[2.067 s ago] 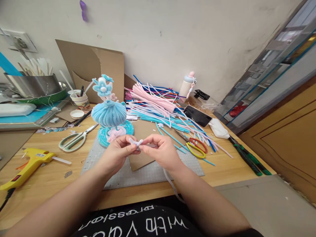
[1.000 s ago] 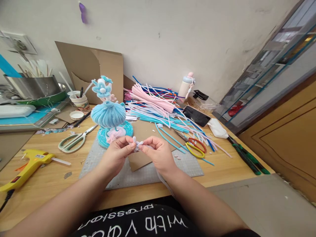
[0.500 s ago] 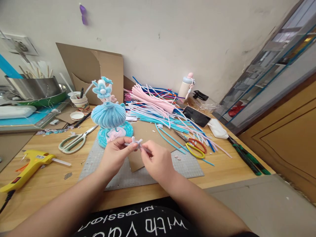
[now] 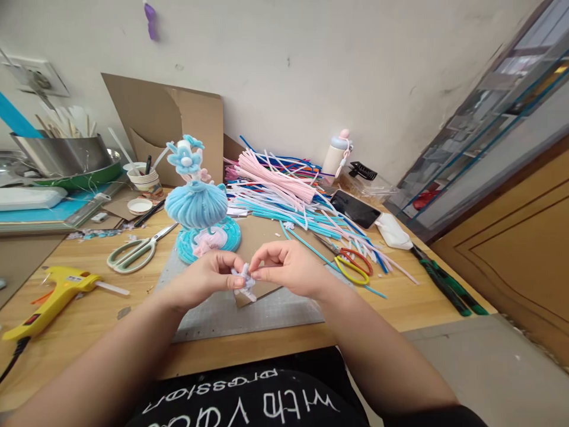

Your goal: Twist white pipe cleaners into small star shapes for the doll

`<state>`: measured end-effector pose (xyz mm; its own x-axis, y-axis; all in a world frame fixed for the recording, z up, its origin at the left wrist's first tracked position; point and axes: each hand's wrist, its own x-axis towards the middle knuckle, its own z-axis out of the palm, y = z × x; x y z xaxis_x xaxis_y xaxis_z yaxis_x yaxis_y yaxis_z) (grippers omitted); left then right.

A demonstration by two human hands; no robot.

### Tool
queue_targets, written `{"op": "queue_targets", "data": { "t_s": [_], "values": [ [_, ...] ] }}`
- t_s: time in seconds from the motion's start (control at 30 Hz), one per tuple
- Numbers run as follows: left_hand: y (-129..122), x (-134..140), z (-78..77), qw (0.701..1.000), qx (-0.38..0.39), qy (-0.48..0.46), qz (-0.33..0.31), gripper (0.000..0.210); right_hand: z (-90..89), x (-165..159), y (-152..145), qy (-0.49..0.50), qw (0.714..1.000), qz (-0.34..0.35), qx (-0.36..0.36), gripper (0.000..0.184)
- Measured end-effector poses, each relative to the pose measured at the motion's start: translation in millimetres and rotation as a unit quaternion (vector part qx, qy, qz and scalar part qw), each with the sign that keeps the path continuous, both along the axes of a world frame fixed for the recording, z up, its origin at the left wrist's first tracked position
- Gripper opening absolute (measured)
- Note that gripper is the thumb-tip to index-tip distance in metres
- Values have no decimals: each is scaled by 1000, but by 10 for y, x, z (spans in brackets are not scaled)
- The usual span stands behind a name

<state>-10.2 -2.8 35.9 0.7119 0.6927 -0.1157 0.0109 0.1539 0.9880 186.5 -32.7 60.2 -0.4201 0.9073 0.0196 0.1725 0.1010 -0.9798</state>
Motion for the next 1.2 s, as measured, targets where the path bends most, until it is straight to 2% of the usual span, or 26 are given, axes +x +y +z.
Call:
{"op": "queue_targets", "data": {
  "t_s": [0.1, 0.2, 0.27, 0.37, 0.53, 0.63, 0.8, 0.9, 1.03, 1.1, 1.2],
  "values": [
    [-11, 16, -34, 995, -65, -76, -6, 23, -89, -26, 3, 128, 987, 10, -96, 16],
    [-32, 37, -53, 987, -114, -113, -19, 23, -161, -69, -20, 214, 954, 37, -208, 20],
    [-38, 50, -59, 983, -131, -126, -16, 23, -195, -94, -31, 246, 942, 34, -226, 22],
    [-37, 81, -68, 975, -157, -153, 15, 24, -239, -132, -49, 256, 949, -7, -184, 20],
    [-53, 152, -96, 963, -174, -179, 104, 23, -295, -225, -125, 247, 958, -142, -44, 16],
    [-75, 176, -100, 964, -143, -175, 143, 24, -301, -272, -164, 237, 955, -176, -4, 16],
    [-108, 204, -106, 966, -36, -159, 200, 23, -336, -321, -182, 193, 954, -227, 34, 16],
    [-115, 228, -118, 962, -8, -153, 225, 25, -390, -337, -185, 174, 947, -261, 71, 13],
    [-86, 215, -105, 969, 58, -85, 223, 23, -429, -297, -154, 149, 950, -266, 71, 15],
    [-64, 190, -90, 974, 104, -48, 194, 22, -415, -259, -122, 141, 957, -250, 45, 18],
    [-43, 163, -88, 983, 117, -1, 144, 22, -366, -219, -81, 144, 966, -215, -8, 20]
  ]
}}
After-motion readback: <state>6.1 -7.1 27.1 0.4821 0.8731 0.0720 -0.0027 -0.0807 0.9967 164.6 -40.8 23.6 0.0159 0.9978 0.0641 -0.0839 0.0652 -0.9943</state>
